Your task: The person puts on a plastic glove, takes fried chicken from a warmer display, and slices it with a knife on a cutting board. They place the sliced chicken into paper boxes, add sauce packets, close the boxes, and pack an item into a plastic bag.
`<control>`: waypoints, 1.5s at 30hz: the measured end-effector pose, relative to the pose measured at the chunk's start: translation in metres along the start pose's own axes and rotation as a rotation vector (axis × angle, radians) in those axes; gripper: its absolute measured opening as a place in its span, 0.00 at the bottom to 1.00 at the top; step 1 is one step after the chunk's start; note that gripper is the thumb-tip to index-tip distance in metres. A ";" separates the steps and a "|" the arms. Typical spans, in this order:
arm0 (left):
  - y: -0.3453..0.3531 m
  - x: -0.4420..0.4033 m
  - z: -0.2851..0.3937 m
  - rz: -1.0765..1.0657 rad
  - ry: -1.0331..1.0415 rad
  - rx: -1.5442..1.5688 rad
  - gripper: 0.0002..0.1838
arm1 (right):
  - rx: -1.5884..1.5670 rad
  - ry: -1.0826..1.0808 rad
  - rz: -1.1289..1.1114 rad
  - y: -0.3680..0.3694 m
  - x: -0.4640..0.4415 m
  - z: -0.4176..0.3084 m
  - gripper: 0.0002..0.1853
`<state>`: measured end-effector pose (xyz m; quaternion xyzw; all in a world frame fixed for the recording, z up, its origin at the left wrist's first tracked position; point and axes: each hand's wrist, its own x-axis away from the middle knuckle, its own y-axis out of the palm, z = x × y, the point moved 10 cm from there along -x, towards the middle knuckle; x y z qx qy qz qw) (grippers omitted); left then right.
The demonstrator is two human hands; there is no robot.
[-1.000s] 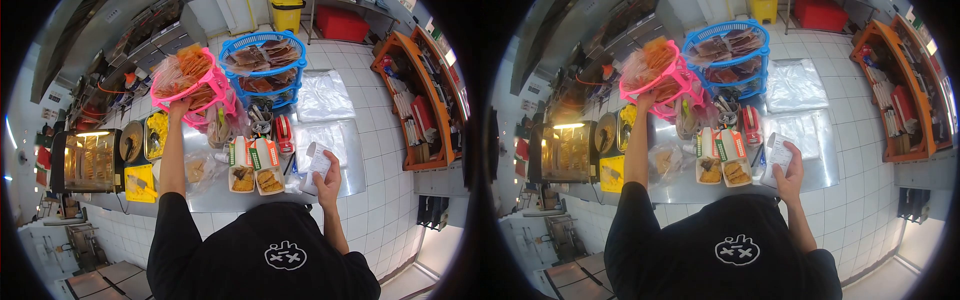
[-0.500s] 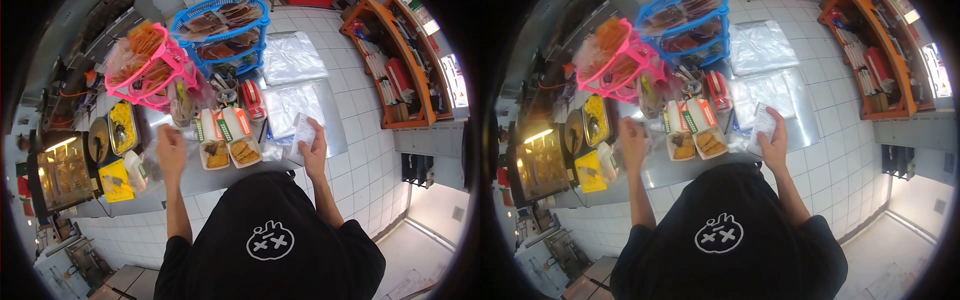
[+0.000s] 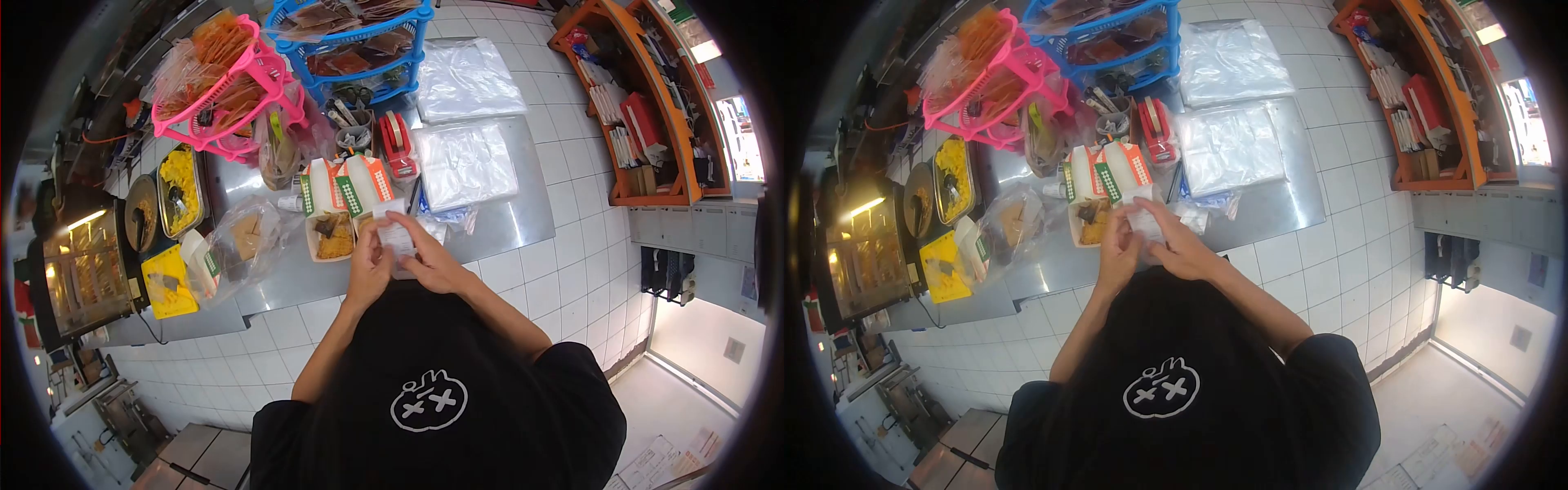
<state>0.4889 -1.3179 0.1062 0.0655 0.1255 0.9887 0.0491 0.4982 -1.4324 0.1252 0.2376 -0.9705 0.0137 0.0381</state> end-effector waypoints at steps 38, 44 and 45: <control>0.218 -0.071 -0.153 -0.681 -0.109 -0.517 0.37 | -0.011 0.291 0.779 -0.305 0.067 0.181 0.19; 0.249 -0.109 -0.215 -0.807 0.128 -0.829 0.39 | -0.360 0.225 1.176 -0.358 0.199 0.200 0.14; 0.249 -0.110 -0.212 -0.814 0.093 -0.876 0.39 | -0.374 0.208 1.179 -0.351 0.205 0.197 0.12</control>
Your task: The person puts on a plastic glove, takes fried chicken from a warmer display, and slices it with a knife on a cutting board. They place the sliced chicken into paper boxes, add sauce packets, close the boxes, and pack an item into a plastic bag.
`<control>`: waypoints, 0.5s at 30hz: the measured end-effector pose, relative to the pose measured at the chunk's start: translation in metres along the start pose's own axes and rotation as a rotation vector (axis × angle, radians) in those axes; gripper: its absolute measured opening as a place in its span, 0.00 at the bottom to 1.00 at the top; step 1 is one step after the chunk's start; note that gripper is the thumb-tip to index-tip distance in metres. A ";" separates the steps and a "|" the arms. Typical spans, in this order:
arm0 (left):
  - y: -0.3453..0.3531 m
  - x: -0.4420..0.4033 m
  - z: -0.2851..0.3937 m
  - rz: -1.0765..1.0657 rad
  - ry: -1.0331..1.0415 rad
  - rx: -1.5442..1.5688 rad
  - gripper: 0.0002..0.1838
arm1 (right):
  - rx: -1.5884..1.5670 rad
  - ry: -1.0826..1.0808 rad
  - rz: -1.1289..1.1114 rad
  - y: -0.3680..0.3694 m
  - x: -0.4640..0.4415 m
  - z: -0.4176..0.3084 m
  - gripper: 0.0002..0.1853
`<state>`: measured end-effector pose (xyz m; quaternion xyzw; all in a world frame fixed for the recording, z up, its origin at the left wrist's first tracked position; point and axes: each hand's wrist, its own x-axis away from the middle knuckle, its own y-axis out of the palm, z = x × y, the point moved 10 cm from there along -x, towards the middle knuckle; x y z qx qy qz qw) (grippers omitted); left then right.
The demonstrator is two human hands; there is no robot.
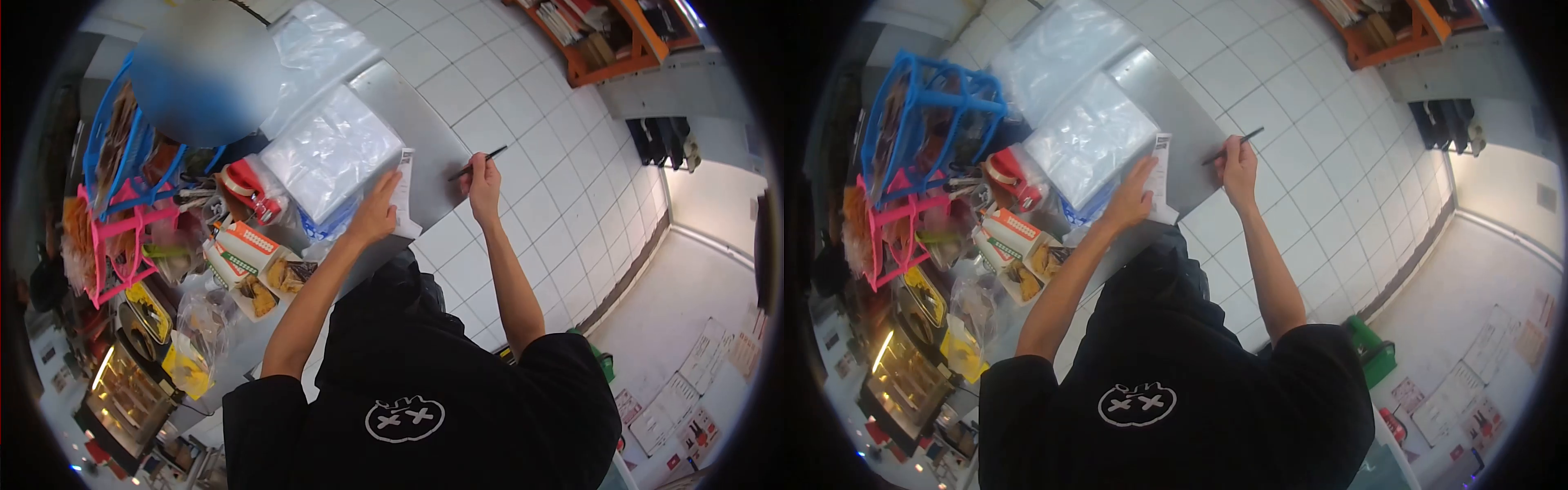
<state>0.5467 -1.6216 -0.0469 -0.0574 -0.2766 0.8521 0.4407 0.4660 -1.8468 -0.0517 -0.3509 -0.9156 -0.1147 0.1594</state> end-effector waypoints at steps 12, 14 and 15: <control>-0.007 -0.007 0.017 -0.047 -0.024 -0.297 0.49 | 0.378 -0.125 -0.327 0.062 0.058 0.033 0.06; -0.007 -0.007 0.016 -0.055 -0.049 -0.302 0.49 | 0.400 -0.138 -0.351 0.070 0.057 0.033 0.06; -0.006 -0.006 0.015 -0.058 -0.059 -0.304 0.49 | 0.383 -0.237 -0.389 0.079 0.061 0.030 0.06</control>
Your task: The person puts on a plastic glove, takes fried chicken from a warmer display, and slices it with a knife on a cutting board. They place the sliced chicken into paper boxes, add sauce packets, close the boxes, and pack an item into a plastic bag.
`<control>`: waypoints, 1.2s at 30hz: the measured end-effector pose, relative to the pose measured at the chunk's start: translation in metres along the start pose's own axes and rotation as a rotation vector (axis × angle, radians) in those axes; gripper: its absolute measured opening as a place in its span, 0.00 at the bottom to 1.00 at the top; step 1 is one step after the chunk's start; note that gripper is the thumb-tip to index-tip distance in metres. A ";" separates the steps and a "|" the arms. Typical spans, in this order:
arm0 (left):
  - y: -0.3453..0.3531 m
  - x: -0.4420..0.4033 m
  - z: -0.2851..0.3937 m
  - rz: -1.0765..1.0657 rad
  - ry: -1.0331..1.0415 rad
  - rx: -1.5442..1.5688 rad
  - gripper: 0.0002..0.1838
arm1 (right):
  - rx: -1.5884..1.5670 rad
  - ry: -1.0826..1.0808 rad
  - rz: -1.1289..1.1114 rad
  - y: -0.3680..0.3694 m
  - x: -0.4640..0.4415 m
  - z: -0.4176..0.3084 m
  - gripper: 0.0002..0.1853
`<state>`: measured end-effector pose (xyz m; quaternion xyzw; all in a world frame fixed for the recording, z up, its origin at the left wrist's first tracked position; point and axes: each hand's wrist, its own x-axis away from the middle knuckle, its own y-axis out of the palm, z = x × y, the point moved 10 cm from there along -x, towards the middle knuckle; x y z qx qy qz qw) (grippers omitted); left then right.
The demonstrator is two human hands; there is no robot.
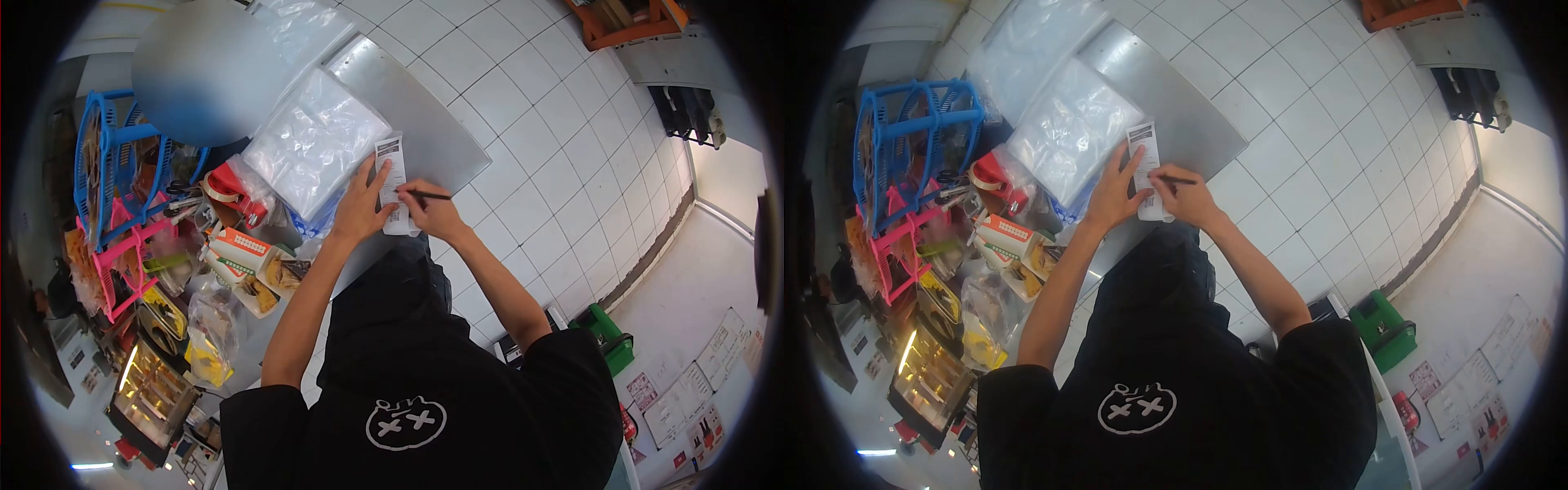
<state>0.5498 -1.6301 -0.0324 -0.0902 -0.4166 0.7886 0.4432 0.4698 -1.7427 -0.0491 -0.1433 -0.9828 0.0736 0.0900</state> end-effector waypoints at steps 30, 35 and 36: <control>-0.080 0.186 -0.020 0.458 -0.501 0.298 0.09 | 0.833 -0.453 -0.213 0.035 -0.035 -0.069 0.18; -0.035 0.331 -0.152 0.453 -0.974 0.397 0.26 | 0.478 -0.516 -0.317 0.116 0.000 -0.100 0.11; -0.026 0.351 -0.166 0.490 -1.060 0.575 0.28 | 0.462 -0.396 -0.376 0.151 0.007 -0.109 0.12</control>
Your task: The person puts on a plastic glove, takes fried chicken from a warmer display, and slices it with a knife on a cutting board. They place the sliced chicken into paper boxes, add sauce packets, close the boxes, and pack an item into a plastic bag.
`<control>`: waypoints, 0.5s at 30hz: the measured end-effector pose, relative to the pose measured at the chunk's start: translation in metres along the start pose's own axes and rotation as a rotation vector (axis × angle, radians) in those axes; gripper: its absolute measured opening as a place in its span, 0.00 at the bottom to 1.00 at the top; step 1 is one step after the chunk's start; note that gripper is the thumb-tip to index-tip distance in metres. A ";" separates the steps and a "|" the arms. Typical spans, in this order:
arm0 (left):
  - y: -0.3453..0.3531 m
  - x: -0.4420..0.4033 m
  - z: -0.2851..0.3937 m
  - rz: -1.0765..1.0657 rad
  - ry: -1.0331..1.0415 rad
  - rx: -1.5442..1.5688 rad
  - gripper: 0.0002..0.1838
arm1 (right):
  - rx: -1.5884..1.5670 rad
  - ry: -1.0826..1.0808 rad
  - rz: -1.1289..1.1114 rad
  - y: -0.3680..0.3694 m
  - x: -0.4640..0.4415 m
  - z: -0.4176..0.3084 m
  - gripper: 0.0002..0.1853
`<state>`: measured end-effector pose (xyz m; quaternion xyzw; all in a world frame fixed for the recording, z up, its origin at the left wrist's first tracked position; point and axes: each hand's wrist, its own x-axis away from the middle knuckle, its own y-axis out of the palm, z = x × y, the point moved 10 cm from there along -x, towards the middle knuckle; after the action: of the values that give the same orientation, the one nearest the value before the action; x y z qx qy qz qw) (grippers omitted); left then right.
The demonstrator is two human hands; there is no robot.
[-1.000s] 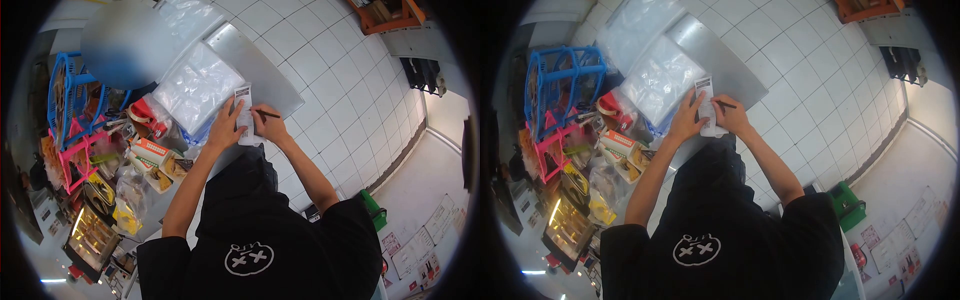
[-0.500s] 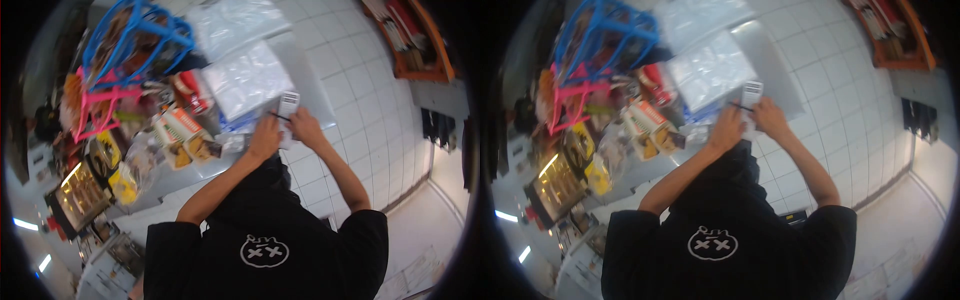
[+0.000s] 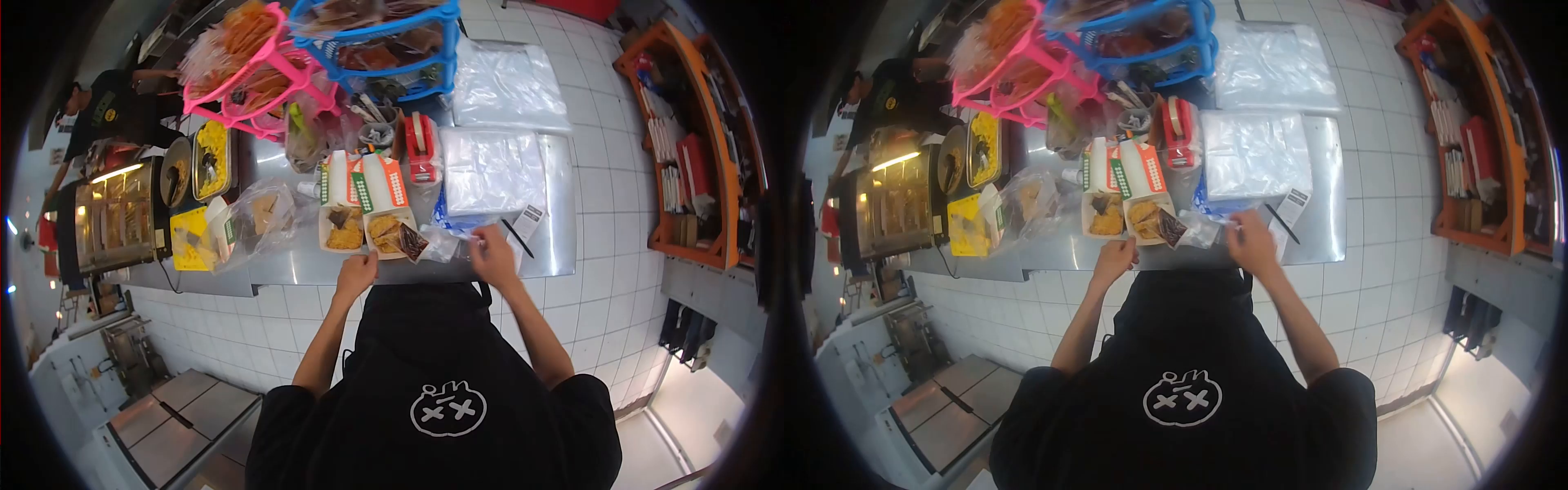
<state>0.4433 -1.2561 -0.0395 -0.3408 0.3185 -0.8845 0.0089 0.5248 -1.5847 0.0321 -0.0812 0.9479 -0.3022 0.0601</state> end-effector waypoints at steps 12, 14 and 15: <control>-0.003 0.010 -0.019 0.162 0.227 0.108 0.19 | 0.316 -0.066 -0.291 0.112 -0.064 -0.072 0.22; -0.013 0.015 -0.034 0.109 0.301 0.191 0.19 | 0.260 0.120 -0.225 0.097 -0.063 -0.084 0.20; -0.010 0.022 -0.046 0.054 0.343 0.231 0.19 | 0.306 0.060 -0.264 0.101 -0.054 -0.081 0.19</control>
<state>0.4008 -1.2276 -0.0461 -0.1733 0.2209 -0.9596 0.0174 0.5526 -1.4477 0.0421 -0.1857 0.8734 -0.4502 0.0030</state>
